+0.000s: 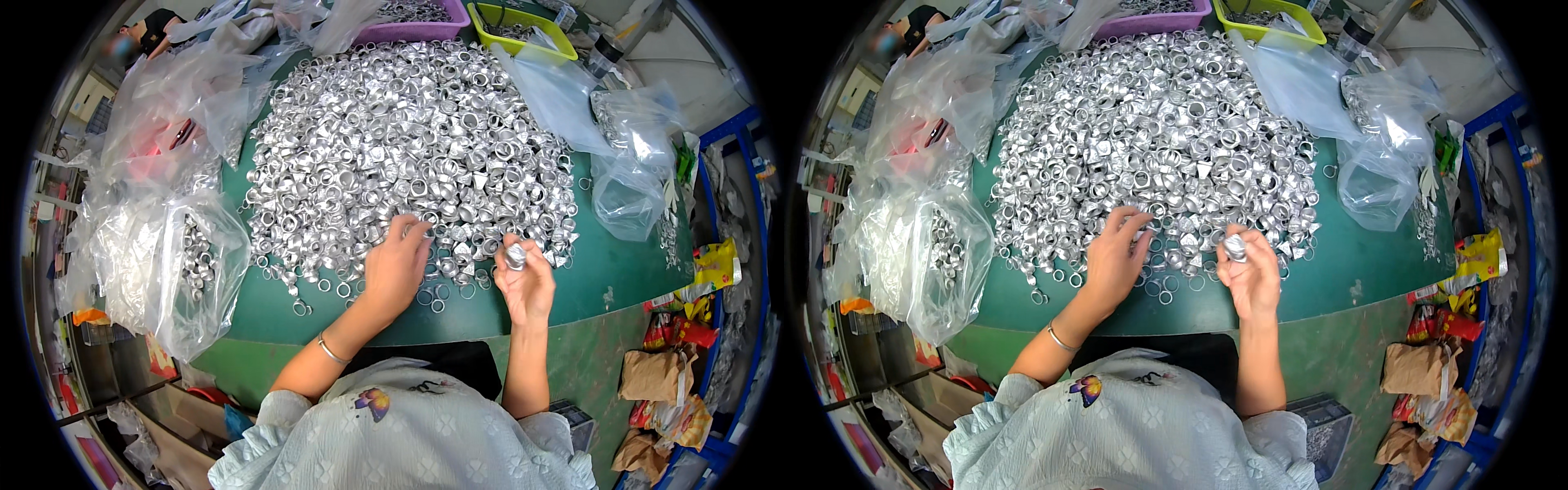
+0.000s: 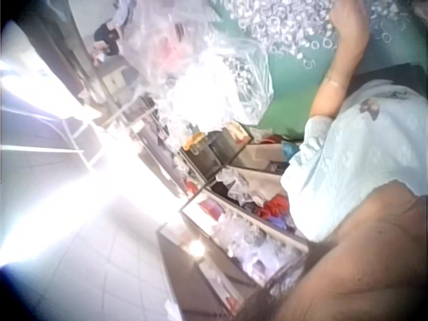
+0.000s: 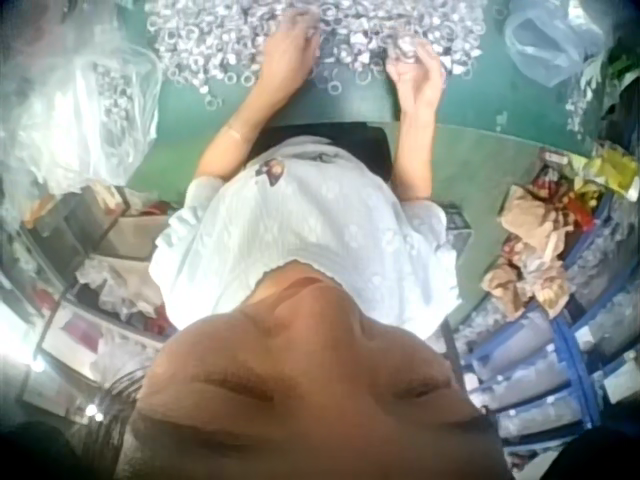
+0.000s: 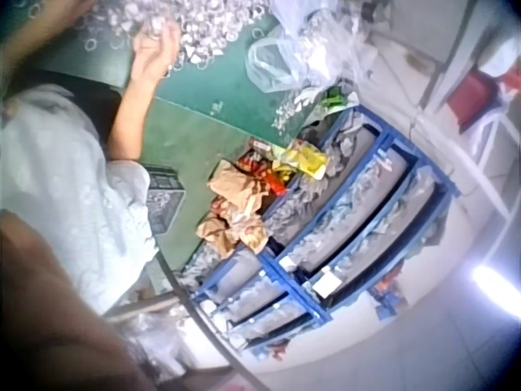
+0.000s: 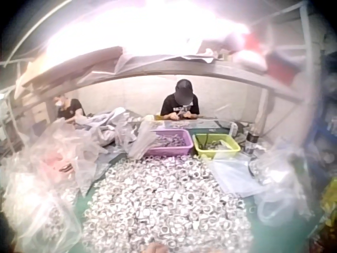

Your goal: The person sorts a large pile of small metal rings on a green work table, picking them up to inspect them and placing them into clear plastic bags and a small purple tray.

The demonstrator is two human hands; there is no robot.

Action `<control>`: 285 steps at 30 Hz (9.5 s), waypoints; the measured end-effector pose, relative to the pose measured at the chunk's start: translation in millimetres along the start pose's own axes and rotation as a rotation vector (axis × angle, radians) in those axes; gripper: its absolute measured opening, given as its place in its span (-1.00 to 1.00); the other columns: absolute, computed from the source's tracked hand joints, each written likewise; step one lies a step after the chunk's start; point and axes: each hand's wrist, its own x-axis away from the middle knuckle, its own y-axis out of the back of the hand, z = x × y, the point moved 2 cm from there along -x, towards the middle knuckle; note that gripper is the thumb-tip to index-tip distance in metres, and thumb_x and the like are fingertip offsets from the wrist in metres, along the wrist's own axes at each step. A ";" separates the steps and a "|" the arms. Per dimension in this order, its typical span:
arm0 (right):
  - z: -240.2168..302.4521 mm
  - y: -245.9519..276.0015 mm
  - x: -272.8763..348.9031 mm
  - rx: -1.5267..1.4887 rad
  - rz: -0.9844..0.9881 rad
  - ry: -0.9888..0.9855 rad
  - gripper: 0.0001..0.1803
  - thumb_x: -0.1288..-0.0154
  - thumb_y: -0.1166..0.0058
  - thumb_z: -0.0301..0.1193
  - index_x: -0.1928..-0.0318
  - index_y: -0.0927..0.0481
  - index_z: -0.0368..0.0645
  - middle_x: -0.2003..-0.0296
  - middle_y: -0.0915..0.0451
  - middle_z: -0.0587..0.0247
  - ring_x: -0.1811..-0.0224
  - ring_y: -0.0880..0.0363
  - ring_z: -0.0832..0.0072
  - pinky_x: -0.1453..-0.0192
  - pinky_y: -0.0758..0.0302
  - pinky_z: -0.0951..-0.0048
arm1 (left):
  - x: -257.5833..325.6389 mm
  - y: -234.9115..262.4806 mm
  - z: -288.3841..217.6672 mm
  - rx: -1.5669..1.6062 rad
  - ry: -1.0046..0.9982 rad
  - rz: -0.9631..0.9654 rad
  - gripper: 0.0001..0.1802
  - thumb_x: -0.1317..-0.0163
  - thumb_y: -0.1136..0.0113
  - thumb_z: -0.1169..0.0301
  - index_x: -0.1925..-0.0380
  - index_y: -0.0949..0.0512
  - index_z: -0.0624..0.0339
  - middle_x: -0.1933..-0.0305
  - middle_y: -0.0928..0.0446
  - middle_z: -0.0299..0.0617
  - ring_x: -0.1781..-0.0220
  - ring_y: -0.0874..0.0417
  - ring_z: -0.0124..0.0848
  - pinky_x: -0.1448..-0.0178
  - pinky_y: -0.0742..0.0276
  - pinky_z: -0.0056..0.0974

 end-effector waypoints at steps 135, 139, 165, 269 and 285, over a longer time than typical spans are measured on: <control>49.2 -64.4 -72.4 1.837 -0.063 0.636 -0.77 -0.08 -0.20 -0.36 0.21 -0.60 -0.09 0.30 -0.48 0.09 0.39 -0.56 0.12 0.38 -0.44 0.18 | -118.0 -1.9 0.5 0.814 0.269 0.277 -0.73 -0.19 -0.10 0.52 0.08 -0.48 0.24 0.51 -0.48 -0.23 0.64 -0.41 -0.57 0.58 -0.30 -0.43; 43.3 -68.4 -80.5 1.899 -0.055 0.680 -0.82 -0.07 -0.21 -0.41 0.29 -0.60 -0.17 0.38 -0.49 0.14 0.42 -0.53 0.25 0.33 -0.43 0.33 | -117.7 -6.6 -9.8 0.962 0.320 0.310 -0.84 -0.24 -0.08 0.46 0.21 -0.46 0.28 0.66 -0.38 -0.36 0.74 -0.26 -0.65 0.68 -0.14 -0.51; -67.5 -90.5 25.7 1.002 0.119 0.800 -0.84 0.00 -0.15 -0.61 0.41 -0.43 -0.23 0.10 -0.44 0.07 0.12 -0.43 0.30 -0.06 -0.33 0.26 | 49.6 -12.9 -20.1 1.932 0.738 -0.131 -0.64 -0.33 0.12 0.17 0.04 -0.41 0.16 0.04 -0.46 -0.20 0.06 -0.49 -0.40 -0.07 -0.41 -0.31; 61.7 -11.7 -54.8 1.051 -0.126 0.437 -0.91 -0.25 -0.05 -0.46 0.28 -0.43 -0.15 0.50 -0.45 0.36 0.52 -0.31 0.66 0.50 -0.21 0.64 | -101.3 1.9 -27.0 -0.199 -0.390 0.036 -0.76 -0.06 -0.18 0.48 0.23 -0.45 0.19 0.24 -0.41 -0.08 0.35 -0.56 -0.08 0.32 -0.46 -0.07; 31.1 -21.5 -47.6 0.210 0.098 0.003 -0.70 -0.11 0.11 -0.53 0.09 -0.42 -0.25 0.29 -0.55 0.03 0.64 -0.49 0.43 0.74 -0.31 0.53 | -65.7 14.1 -13.1 0.187 -0.281 0.017 -0.68 0.07 -0.29 0.57 0.24 -0.52 0.19 0.44 -0.41 -0.16 0.40 -0.52 -0.24 0.32 -0.45 -0.26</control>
